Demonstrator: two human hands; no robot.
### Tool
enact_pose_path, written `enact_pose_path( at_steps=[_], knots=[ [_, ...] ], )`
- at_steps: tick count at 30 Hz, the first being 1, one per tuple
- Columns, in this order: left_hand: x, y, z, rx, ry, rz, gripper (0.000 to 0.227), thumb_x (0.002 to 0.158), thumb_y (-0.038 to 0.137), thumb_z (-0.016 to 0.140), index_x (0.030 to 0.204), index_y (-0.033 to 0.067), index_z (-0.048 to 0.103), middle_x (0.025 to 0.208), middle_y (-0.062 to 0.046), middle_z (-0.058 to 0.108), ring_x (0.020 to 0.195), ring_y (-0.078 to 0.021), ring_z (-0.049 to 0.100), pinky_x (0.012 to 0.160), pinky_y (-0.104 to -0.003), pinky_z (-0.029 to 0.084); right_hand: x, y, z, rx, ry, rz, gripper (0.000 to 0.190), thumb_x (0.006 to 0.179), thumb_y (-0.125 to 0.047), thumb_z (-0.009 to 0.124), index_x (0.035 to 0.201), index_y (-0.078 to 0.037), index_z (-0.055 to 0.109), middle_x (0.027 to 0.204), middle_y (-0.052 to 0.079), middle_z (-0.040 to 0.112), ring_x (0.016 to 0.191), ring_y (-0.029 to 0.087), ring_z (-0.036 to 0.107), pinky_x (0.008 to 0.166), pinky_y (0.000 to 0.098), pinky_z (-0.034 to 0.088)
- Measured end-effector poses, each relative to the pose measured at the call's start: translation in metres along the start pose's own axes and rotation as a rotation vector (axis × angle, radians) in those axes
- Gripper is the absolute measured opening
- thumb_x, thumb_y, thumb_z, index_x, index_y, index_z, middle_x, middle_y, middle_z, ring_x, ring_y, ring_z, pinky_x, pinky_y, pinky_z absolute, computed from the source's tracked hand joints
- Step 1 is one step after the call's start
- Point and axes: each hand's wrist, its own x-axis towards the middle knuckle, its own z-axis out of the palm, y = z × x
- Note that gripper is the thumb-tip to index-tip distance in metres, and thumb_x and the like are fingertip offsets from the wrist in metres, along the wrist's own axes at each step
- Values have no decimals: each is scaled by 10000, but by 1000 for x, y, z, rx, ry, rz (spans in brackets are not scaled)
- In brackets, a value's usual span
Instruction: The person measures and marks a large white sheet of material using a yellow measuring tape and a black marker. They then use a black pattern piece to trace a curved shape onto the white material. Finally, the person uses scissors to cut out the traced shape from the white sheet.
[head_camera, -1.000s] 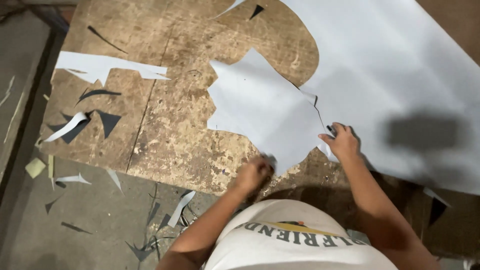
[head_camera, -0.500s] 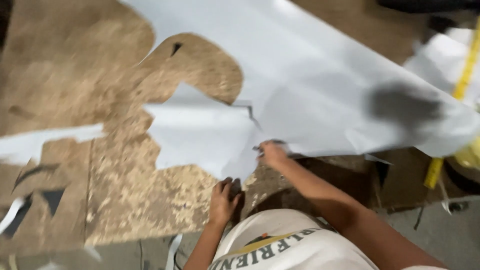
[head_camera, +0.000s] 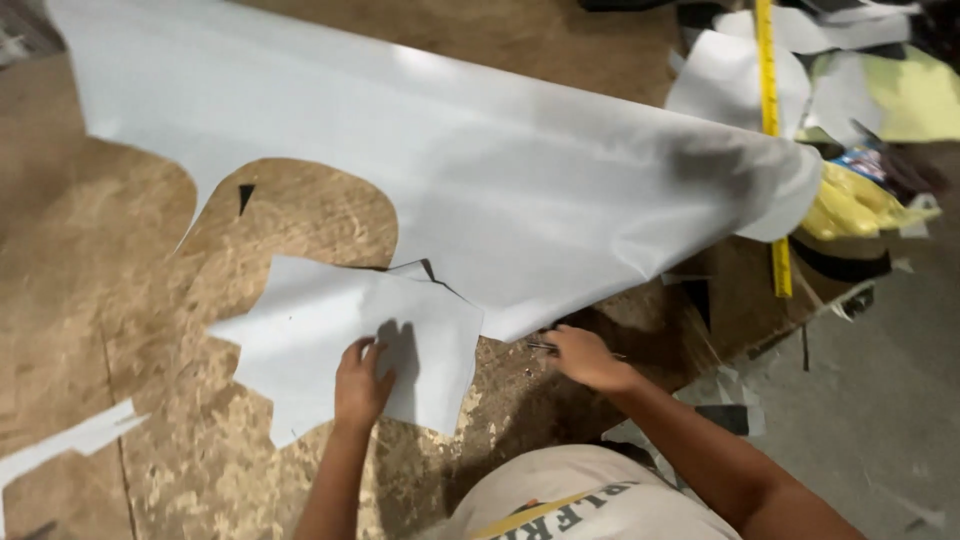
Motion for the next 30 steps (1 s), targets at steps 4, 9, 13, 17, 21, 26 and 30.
enact_pose_path(
  at_steps=[4,9,13,17,21,26,30],
  knots=[
    [81,-12,10,144,-362,218,757,703,276,884,1385,139,585,1466,-150,528,1444,-380,442,1027,-530,543,-30,28,0,29,97,-3,436,996,-406,603,1324,-126,660,1381,256,612,1287,461,593,1055,536,499],
    [146,-49,47,287,-552,266,1139,572,570,923,1540,249,415,1612,-46,405,1538,-332,304,1059,-572,522,-67,99,51,-27,329,60,433,907,-330,702,1324,-224,661,1333,129,693,1274,364,629,1050,493,532],
    [169,-40,20,341,-600,151,1139,638,493,927,1583,305,319,1630,-76,337,1557,-302,243,1182,-586,372,-104,147,72,4,421,151,467,844,-320,759,1291,-206,684,1231,105,740,1198,330,679,1017,459,566],
    [181,-57,23,398,-683,23,1206,590,538,948,1588,287,319,1542,-91,459,1431,-314,452,1119,-592,400,-115,174,97,-38,359,385,390,885,-519,716,1223,-326,723,1148,-38,782,1087,218,756,909,400,628],
    [177,-34,-1,459,-725,109,1092,677,551,896,1580,289,340,1476,-74,545,1372,-272,532,1098,-577,393,-93,143,93,-43,333,295,439,865,-510,716,1249,-297,713,1218,-13,767,1133,261,749,914,410,630],
    [149,-25,7,271,-850,95,400,901,274,687,1194,7,738,1168,-240,758,1161,-401,712,1001,-578,523,-60,91,68,90,432,48,588,725,-395,827,1273,-256,664,1338,38,701,1237,349,653,1008,485,574],
    [98,73,-48,145,-900,86,356,851,273,723,1016,-37,787,1054,-270,766,1081,-442,722,923,-576,576,-71,2,16,397,613,-88,529,685,-504,917,1161,-334,762,1225,24,763,1192,296,692,945,442,593]
  ],
)
